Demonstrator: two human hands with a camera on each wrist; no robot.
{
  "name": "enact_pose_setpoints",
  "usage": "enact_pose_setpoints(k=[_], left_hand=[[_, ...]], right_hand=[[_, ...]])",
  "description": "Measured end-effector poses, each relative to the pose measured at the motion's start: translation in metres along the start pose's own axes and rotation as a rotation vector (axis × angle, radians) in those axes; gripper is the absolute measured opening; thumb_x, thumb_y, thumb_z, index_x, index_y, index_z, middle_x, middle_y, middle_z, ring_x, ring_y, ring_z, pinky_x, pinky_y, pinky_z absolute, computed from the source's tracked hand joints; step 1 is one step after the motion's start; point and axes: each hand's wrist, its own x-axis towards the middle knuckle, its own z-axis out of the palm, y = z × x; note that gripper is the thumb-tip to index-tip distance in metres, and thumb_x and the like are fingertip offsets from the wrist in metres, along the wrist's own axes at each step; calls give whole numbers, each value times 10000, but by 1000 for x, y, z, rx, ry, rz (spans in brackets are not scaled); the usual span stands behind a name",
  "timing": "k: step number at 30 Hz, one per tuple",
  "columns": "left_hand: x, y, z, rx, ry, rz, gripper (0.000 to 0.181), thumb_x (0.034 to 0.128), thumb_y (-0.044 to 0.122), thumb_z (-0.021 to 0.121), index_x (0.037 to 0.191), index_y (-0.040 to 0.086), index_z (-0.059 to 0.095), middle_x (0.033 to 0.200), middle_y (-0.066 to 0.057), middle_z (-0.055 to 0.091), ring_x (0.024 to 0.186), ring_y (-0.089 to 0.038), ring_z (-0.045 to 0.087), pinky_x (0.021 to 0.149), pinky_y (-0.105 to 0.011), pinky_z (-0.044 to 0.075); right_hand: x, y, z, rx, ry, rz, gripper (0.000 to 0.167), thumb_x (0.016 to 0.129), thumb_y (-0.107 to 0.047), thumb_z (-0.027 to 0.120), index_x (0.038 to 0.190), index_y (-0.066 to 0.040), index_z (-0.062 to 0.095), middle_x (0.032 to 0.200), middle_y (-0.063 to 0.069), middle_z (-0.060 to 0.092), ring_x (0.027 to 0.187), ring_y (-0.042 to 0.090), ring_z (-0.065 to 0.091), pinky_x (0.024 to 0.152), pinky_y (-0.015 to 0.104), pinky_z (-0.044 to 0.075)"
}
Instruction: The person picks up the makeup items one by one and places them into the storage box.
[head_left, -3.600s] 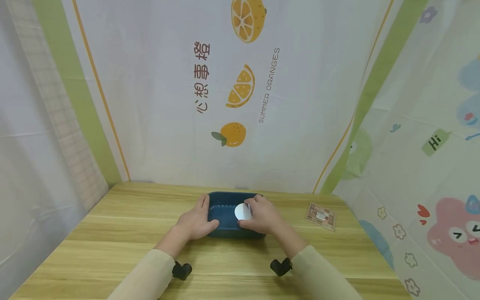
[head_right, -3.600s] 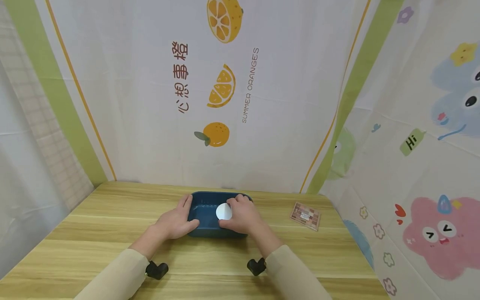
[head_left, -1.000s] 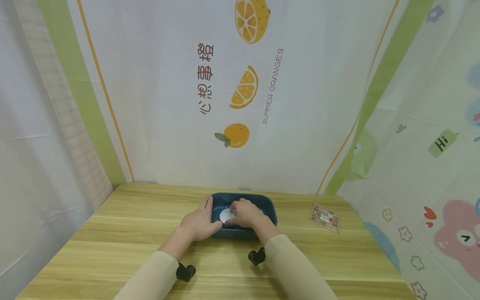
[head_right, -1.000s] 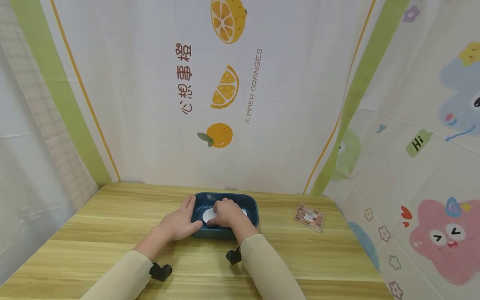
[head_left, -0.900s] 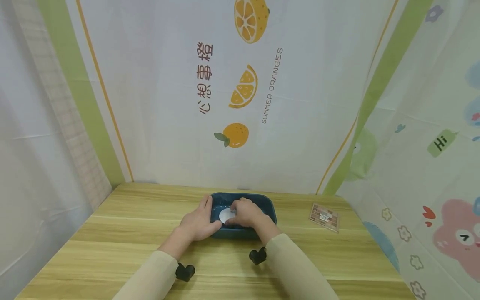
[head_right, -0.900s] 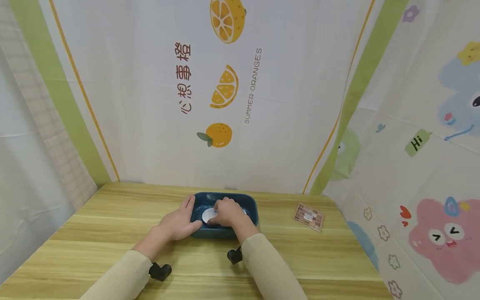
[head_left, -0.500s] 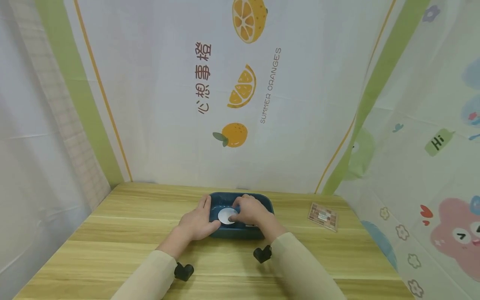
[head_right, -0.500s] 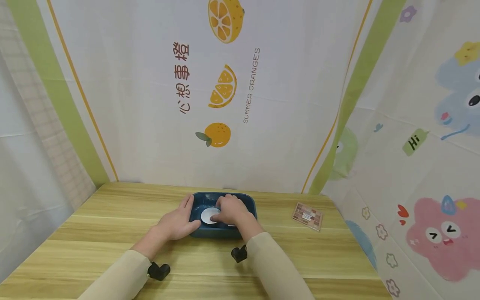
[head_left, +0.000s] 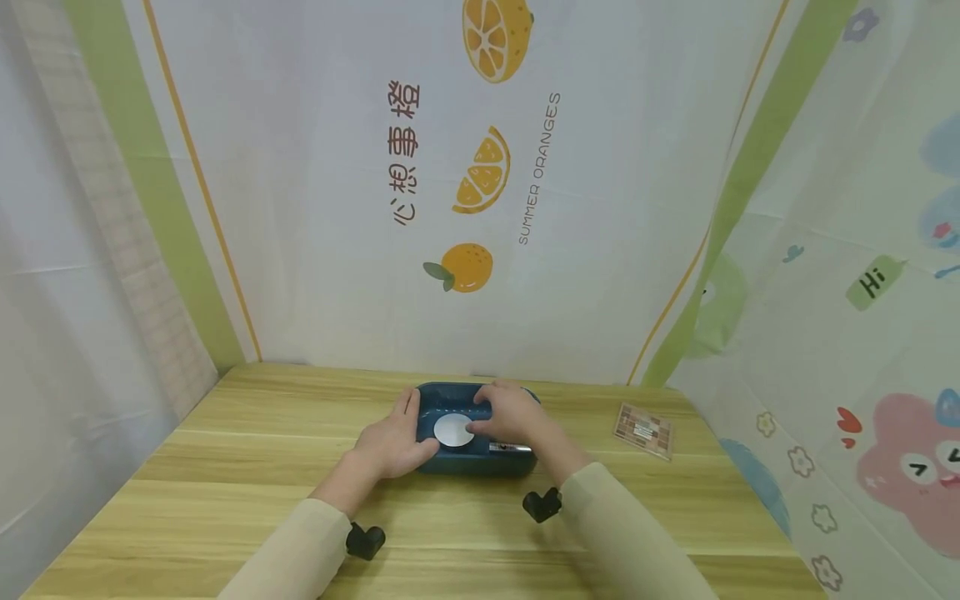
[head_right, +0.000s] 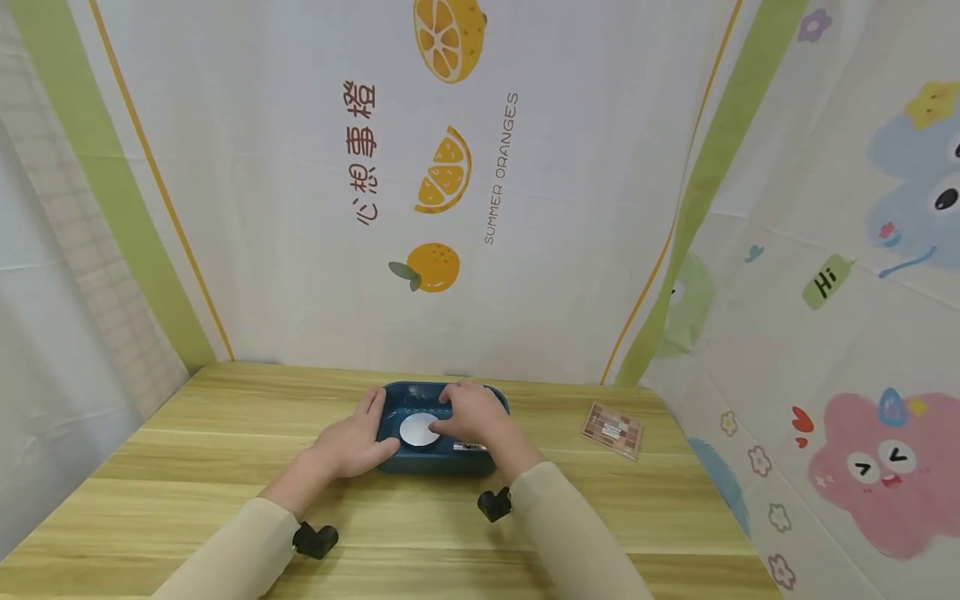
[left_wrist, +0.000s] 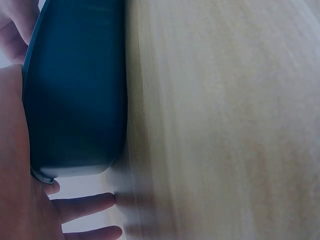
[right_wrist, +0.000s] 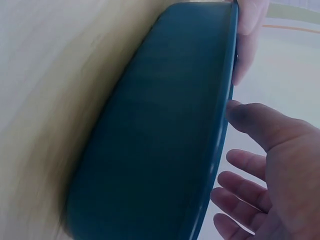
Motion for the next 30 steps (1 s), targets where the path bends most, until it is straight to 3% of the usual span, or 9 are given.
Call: enact_pose_setpoints(k=[6,14,25,30], left_hand=[[0,0,0,5,-2,2,1038,945,460,586,1724,-83,168,1818,-263,179,1220,-409,727,684,-423,575],[2,-1,2,-5,-5,-13,1047,930,453,578,1732,-68,152,1826,-246,165,1141,-370,734,593,-378,485],[2,-2,3,-17,-9,-20,1045,931,456,562,1738,-57,140,1834,-230,150,905,-293,713,534,-362,413],[1,-2,2,-16,-1,-13,1040,929,445,573,1734,-63,154,1829,-238,163,991,-318,730,549,-366,433]], right_hand=[[-4,10,-5,58,49,-13,523,969,-411,828,1370,-90,732,1407,137,695,1297,343,665,1119,529,547],[-9,26,-15,79,92,13,513,981,-398,818,1382,-90,727,1436,128,688,1359,343,639,1159,531,523],[-18,43,-30,105,123,78,534,995,-395,800,1422,-91,699,1478,146,660,1402,352,606,1187,550,495],[-23,54,-31,99,135,72,573,1001,-395,787,1462,-78,663,1491,166,630,1350,360,631,1148,549,521]])
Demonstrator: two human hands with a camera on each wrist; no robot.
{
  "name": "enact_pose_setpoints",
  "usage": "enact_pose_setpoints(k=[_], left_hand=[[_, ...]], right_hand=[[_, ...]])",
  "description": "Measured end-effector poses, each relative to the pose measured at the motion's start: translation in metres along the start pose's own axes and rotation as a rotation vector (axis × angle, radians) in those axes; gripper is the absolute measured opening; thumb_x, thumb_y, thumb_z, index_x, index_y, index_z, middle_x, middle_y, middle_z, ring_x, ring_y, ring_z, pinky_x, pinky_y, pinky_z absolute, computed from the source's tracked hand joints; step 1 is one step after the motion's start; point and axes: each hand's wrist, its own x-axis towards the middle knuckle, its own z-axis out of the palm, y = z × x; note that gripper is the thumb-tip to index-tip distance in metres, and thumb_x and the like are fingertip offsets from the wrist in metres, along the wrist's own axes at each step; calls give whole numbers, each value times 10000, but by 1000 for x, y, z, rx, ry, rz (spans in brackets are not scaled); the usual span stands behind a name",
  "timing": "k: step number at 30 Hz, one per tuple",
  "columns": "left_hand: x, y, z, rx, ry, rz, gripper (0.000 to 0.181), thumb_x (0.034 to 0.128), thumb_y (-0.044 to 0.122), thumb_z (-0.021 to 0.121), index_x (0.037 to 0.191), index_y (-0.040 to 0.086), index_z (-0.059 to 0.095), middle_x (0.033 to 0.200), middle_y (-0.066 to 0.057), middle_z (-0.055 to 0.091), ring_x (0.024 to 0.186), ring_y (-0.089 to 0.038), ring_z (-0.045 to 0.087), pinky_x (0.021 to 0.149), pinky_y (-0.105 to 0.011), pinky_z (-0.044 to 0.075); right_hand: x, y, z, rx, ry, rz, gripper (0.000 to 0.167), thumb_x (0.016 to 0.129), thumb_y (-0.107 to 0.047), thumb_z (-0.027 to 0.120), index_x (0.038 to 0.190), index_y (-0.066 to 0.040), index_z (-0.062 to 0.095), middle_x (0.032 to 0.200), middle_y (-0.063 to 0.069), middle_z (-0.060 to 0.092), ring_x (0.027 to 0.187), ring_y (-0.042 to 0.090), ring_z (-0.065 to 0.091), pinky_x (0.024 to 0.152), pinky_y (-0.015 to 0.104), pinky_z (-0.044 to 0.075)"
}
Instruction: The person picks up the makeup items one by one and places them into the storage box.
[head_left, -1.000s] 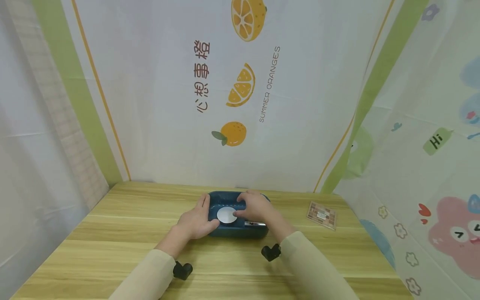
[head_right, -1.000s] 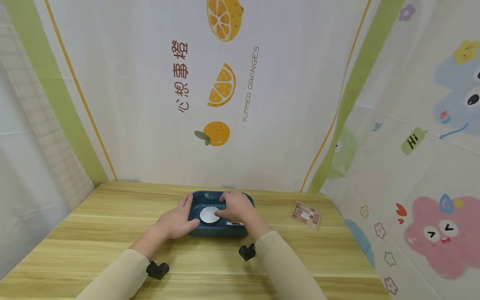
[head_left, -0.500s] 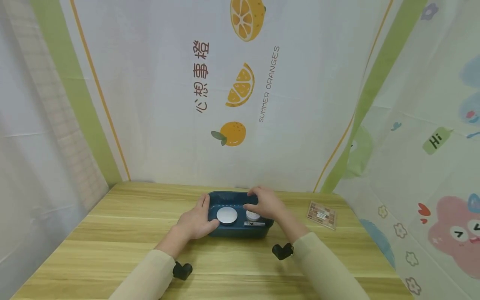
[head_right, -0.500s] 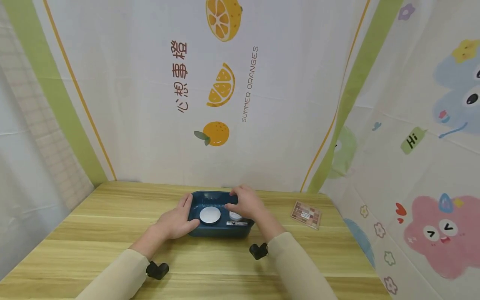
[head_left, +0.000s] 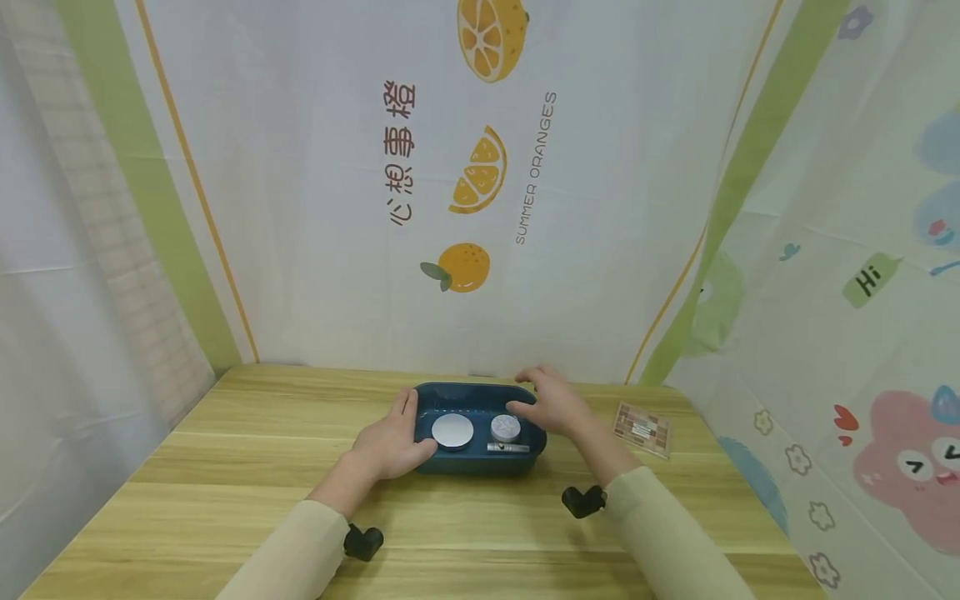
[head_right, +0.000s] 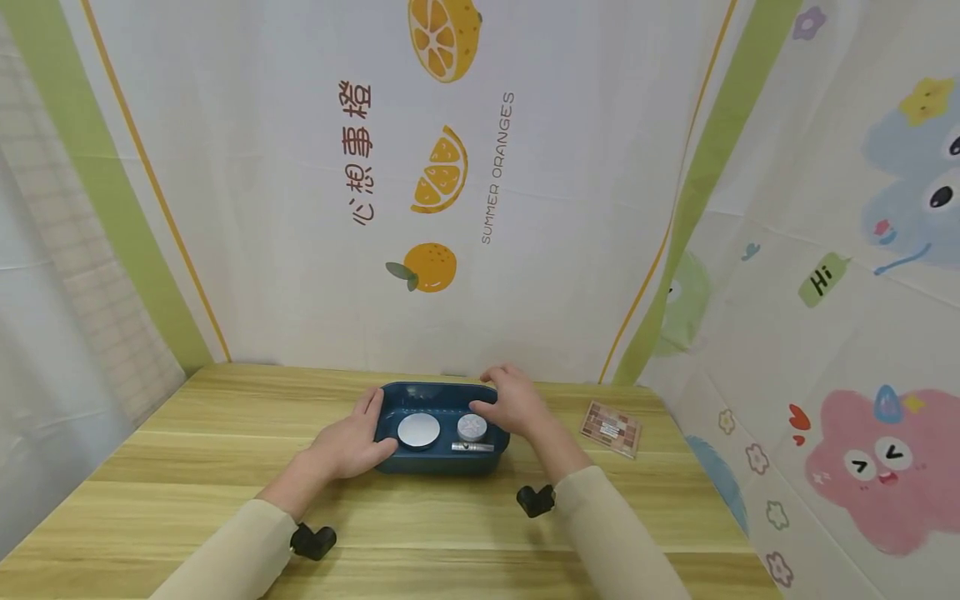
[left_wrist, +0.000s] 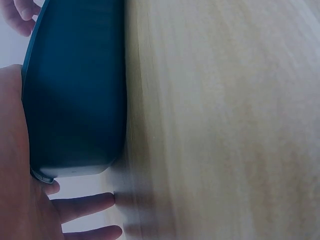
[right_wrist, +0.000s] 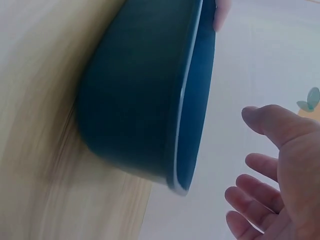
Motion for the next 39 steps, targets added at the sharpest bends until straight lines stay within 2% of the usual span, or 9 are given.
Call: enact_pose_setpoints(k=[4,15,22,27,31,35,39], left_hand=[[0,0,0,3,1,3,1037,930,441,576,1732,-67,159,1826,-243,168,1068,-348,739,564,-369,451],[0,1,-2,0,-2,-4,1042,927,441,574,1734,-62,151,1829,-236,164,1039,-336,738,567,-371,449],[0,0,0,-3,-1,-1,1039,927,442,564,1737,-57,148,1831,-233,160,1148,-364,733,566,-368,444],[1,0,0,-5,-5,-5,1033,938,448,558,1741,-48,137,1838,-220,144,1060,-329,736,545,-360,415],[1,0,0,-3,-4,-5,1031,940,447,557,1741,-49,137,1838,-221,142,1004,-315,731,539,-363,412],[1,-1,1,4,3,4,1031,942,448,561,1735,-63,146,1828,-243,164,1117,-360,737,570,-365,450],[1,-1,1,8,2,6,1032,947,456,561,1735,-63,144,1826,-249,167,1116,-359,737,569,-364,454]], right_hand=[[-3,7,-1,26,23,13,620,999,-382,791,1502,-58,628,1506,186,602,1278,359,664,1092,549,559],[-12,28,-8,75,31,67,783,1040,-437,724,1652,-35,445,1644,242,461,1369,422,622,1095,600,547],[-17,44,-9,56,65,80,789,1053,-442,710,1657,-21,424,1641,280,452,1354,434,619,1093,614,540],[-21,55,-11,32,62,99,794,1057,-456,697,1647,-1,426,1641,311,443,1414,492,567,1145,661,487],[-23,69,-11,19,57,108,796,1060,-449,685,1644,22,417,1654,335,414,1473,534,511,1179,681,448],[-26,88,-11,-2,53,133,822,1060,-480,672,1643,38,411,1661,356,390,1483,553,493,1176,685,447],[-30,109,-13,11,25,178,869,1060,-520,648,1645,64,382,1668,396,342,1457,592,492,1127,705,474]])
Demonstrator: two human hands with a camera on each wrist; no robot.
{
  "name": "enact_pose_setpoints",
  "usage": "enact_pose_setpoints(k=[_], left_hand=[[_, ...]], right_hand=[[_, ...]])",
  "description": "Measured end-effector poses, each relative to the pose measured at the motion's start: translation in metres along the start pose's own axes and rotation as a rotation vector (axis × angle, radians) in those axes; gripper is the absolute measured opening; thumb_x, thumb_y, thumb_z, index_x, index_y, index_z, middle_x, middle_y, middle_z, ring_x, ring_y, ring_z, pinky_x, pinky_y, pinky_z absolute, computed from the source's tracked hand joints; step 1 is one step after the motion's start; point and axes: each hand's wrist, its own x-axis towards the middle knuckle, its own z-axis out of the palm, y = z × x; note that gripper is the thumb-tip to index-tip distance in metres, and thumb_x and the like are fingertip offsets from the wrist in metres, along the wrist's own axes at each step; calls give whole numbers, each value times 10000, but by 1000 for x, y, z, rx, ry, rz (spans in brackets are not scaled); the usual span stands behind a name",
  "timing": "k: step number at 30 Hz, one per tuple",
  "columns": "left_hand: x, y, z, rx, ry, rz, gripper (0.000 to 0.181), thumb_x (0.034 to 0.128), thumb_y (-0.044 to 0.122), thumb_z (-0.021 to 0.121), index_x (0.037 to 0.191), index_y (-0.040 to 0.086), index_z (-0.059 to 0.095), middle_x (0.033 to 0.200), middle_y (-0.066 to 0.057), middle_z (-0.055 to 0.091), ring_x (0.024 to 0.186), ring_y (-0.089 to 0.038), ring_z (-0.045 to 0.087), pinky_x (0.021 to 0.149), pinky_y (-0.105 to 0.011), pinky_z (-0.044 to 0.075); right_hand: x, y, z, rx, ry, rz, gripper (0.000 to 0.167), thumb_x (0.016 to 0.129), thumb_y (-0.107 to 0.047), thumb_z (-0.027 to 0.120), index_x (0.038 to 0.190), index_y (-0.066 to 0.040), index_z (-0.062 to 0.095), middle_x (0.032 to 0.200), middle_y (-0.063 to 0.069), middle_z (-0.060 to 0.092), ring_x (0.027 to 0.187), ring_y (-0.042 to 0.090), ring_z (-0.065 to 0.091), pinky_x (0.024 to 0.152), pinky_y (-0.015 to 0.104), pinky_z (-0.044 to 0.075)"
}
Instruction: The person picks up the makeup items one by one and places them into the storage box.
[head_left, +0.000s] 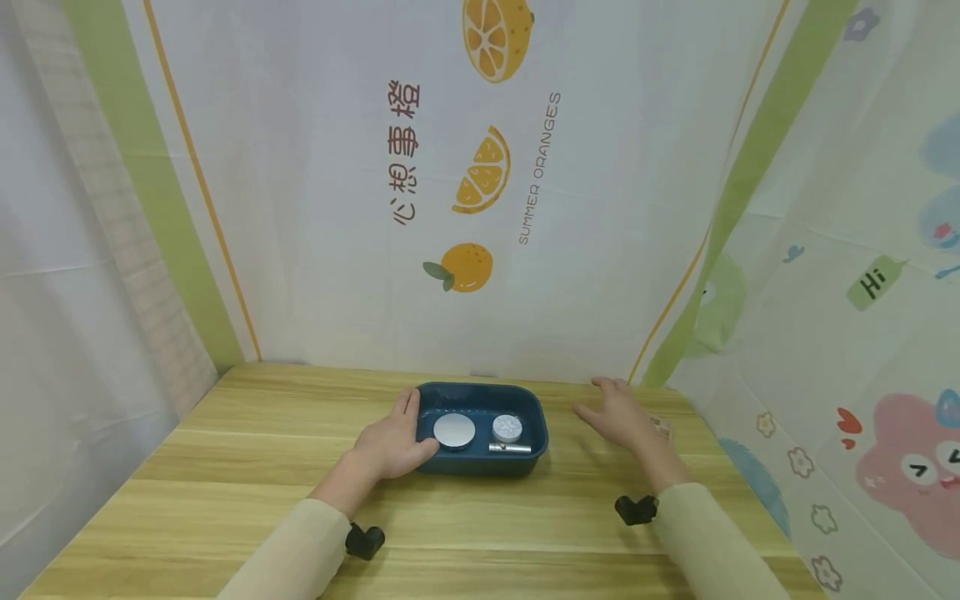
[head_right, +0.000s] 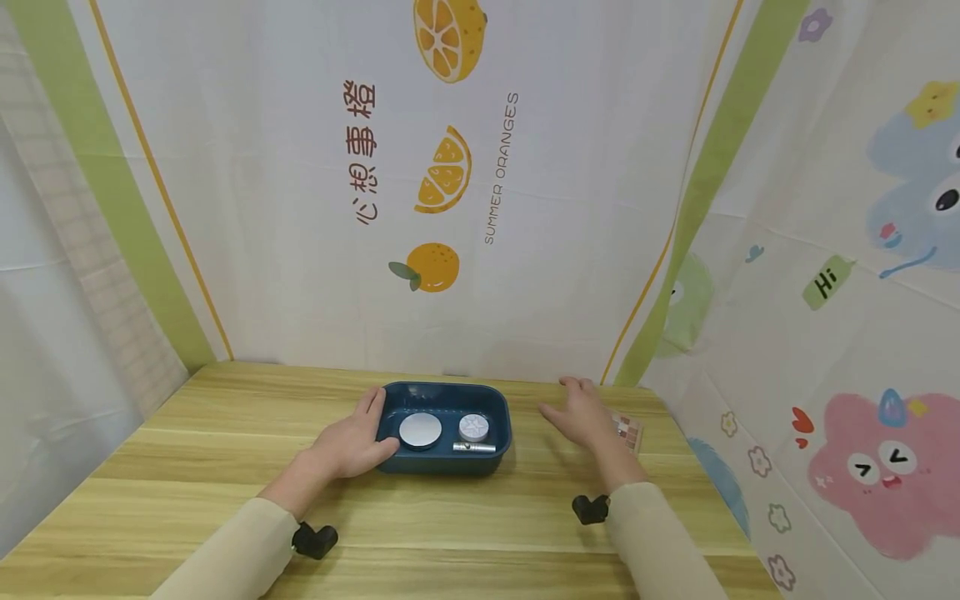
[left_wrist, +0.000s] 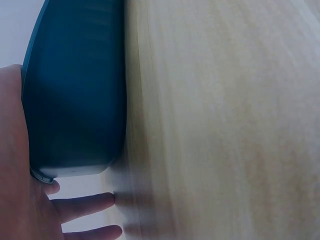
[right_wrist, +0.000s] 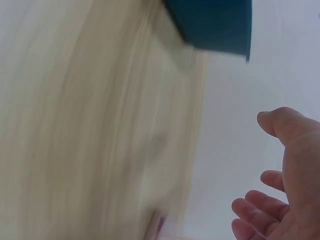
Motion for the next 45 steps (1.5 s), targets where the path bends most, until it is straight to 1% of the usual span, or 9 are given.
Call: enact_pose_setpoints(k=[5,11,15,19,23,29,36,43,45], left_hand=[[1,0,0,3,-2,-6,1032,945,458,556,1739,-54,140,1830,-240,161,999,-314,734,539,-356,420],[0,0,0,6,-7,-5,1029,953,464,556,1740,-51,140,1831,-236,159,1059,-323,741,547,-352,428],[-1,1,-1,-2,-5,0,1031,945,453,563,1737,-58,144,1829,-242,163,1034,-325,739,550,-363,431],[-2,2,-2,-8,1,7,1032,939,443,567,1734,-65,150,1823,-251,173,1081,-349,739,561,-371,442],[-2,2,-1,-7,3,7,1031,939,443,569,1733,-66,151,1820,-255,177,1126,-366,735,567,-372,448],[-1,1,-1,-10,4,5,1031,940,445,568,1735,-63,150,1819,-256,179,1126,-375,734,574,-380,454],[-1,1,-1,1,9,-2,1028,939,446,569,1733,-63,161,1815,-254,195,1166,-389,731,620,-394,497],[-2,2,-1,-9,8,-2,1031,935,445,578,1733,-60,166,1817,-254,190,1088,-366,740,583,-383,465],[-2,2,-1,-6,9,-1,1031,937,450,577,1734,-59,166,1817,-253,191,1093,-364,742,587,-380,466]], right_hand=[[-3,27,-1,-12,-5,41,892,1067,-541,621,1639,95,368,1658,418,350,1453,605,476,1134,716,457],[-11,52,-3,-17,-5,84,878,1059,-520,628,1629,100,382,1591,432,416,1437,608,453,1150,738,421],[-15,65,-4,-64,-4,117,850,1054,-496,621,1603,121,421,1569,478,411,1441,649,418,1176,744,383],[-17,74,-4,-106,-16,167,885,1055,-513,609,1597,155,402,1563,493,400,1447,679,373,1182,762,353],[-20,77,-5,-140,-36,201,915,1059,-560,586,1572,176,409,1543,491,410,1414,691,391,1122,784,383],[-23,81,-4,-156,-68,204,881,1066,-573,570,1549,156,460,1503,479,451,1337,674,445,1058,778,405],[-24,79,-5,-185,-86,191,840,1063,-528,587,1534,160,484,1501,479,458,1346,677,442,1062,776,404],[-26,78,-7,-199,-96,171,813,1039,-478,618,1521,167,498,1479,482,473,1360,678,434,1061,762,408],[-26,78,-7,-195,-94,169,793,1043,-464,612,1524,157,507,1491,478,473,1382,677,426,1078,770,399]])
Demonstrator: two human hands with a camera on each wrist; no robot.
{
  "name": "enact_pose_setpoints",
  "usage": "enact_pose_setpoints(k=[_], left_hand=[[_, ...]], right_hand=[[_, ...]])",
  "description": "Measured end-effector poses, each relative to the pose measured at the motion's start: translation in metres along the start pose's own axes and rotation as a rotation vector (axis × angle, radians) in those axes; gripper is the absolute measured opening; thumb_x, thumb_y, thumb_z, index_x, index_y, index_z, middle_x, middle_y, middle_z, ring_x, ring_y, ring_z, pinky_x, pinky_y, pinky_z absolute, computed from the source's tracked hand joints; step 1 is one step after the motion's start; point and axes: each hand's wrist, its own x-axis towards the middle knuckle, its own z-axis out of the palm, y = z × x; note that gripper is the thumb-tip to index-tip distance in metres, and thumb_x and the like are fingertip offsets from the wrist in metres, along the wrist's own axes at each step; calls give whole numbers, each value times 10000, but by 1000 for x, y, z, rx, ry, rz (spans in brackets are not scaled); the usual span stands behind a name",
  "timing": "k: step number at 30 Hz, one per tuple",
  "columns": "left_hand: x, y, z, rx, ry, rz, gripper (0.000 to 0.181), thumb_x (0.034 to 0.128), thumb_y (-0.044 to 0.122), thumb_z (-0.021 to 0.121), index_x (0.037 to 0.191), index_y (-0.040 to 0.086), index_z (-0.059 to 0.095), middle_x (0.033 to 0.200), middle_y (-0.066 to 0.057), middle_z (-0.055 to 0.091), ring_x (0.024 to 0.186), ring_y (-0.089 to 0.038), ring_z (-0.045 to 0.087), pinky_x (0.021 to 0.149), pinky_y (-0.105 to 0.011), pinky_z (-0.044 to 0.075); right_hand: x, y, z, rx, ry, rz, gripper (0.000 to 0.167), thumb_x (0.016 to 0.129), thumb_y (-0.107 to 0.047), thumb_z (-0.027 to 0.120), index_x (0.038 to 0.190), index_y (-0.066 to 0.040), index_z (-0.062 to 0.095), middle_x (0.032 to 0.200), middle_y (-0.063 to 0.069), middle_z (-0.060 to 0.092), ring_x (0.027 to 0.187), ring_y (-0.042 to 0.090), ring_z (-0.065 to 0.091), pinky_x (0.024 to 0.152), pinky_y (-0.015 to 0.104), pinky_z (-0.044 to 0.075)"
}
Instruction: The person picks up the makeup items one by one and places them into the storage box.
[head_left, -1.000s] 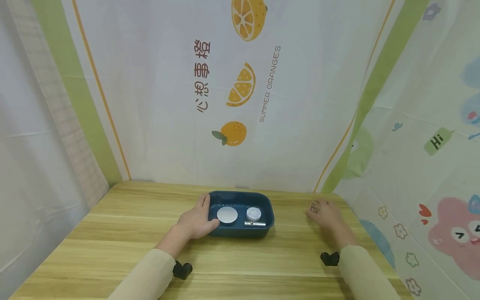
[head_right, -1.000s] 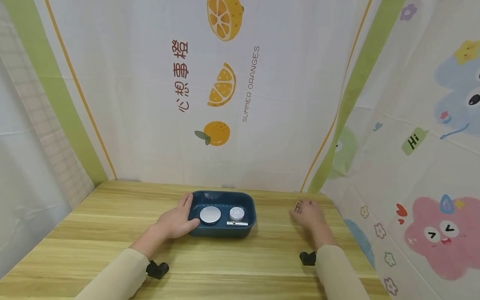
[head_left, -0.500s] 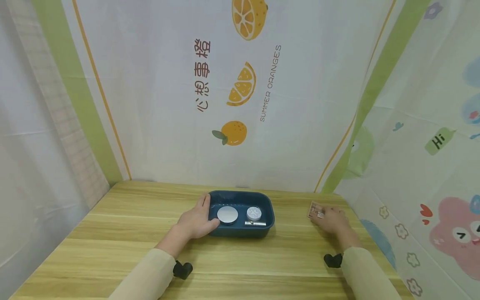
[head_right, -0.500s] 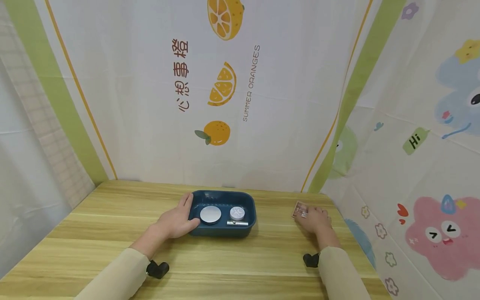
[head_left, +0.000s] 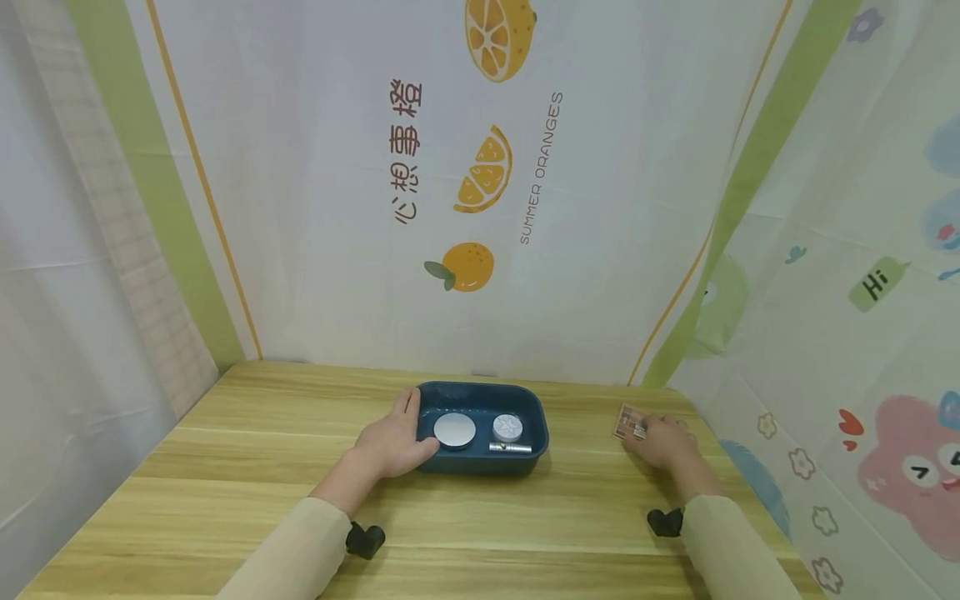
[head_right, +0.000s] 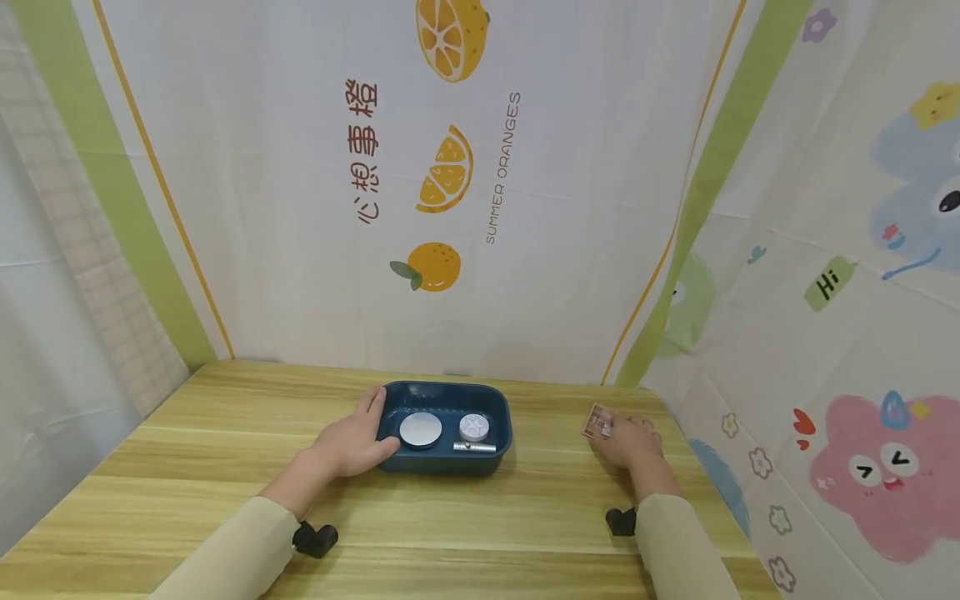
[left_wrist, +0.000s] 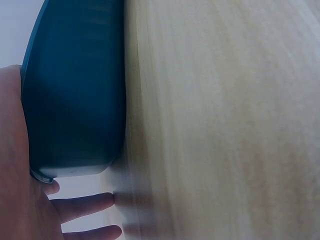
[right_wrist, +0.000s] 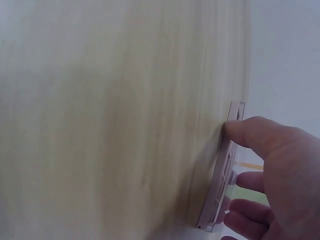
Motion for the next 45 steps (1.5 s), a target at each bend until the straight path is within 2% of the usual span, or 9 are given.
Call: enact_pose_setpoints(k=[7,12,14,19,23,31,36,40,45], left_hand=[[1,-1,1,-1,2,-1,1034,935,450,577,1736,-55,162,1819,-245,190,1112,-369,741,604,-392,485],[1,-1,1,1,2,-3,1036,931,450,577,1738,-51,161,1820,-241,190,1107,-359,740,593,-383,471],[1,-2,1,2,1,-4,1037,930,450,577,1738,-50,160,1821,-240,188,1071,-347,741,586,-382,465],[1,-1,1,7,0,-6,1035,929,448,574,1736,-54,164,1820,-243,190,1118,-368,740,613,-399,492],[0,-1,0,8,2,-6,1031,928,446,573,1734,-56,171,1819,-241,195,1178,-388,732,650,-414,519],[-1,1,-1,2,-3,-5,1032,936,445,580,1734,-61,164,1821,-244,187,1084,-353,740,594,-386,474],[-1,2,-1,8,1,0,1034,932,446,582,1730,-67,171,1816,-250,195,1148,-368,733,627,-393,503],[-2,2,-1,2,-2,-4,1034,931,442,579,1731,-66,166,1820,-248,187,1066,-341,736,588,-380,467],[-2,2,-2,3,-2,-2,1034,933,444,580,1730,-69,168,1819,-250,185,1036,-335,735,581,-376,460]], right_hand=[[0,5,-1,36,-29,10,790,1058,-477,589,1551,133,494,1571,497,382,1450,712,350,1143,819,322],[-1,5,-1,98,-41,25,827,1043,-483,613,1557,142,443,1517,455,469,1331,650,513,1109,785,387],[-1,6,-1,108,-48,28,831,1040,-485,617,1557,139,432,1500,437,495,1301,627,534,1098,778,396],[-1,5,-1,60,-61,22,837,1050,-534,592,1576,100,441,1571,469,419,1425,706,378,1151,826,286],[-3,2,-4,28,-67,16,821,1040,-560,583,1567,60,478,1563,490,407,1450,720,328,1145,828,275],[-5,6,-3,72,-68,41,897,1013,-610,600,1622,29,441,1606,508,332,1479,746,257,1163,855,215],[-3,8,-1,73,-64,45,886,999,-612,629,1586,29,460,1582,492,386,1443,732,332,1141,839,253],[-1,9,0,73,-53,49,848,976,-624,665,1519,11,519,1518,478,451,1381,715,403,1110,815,306],[2,11,2,67,-35,61,831,946,-616,692,1485,-3,541,1456,433,530,1319,682,461,1054,782,348]])
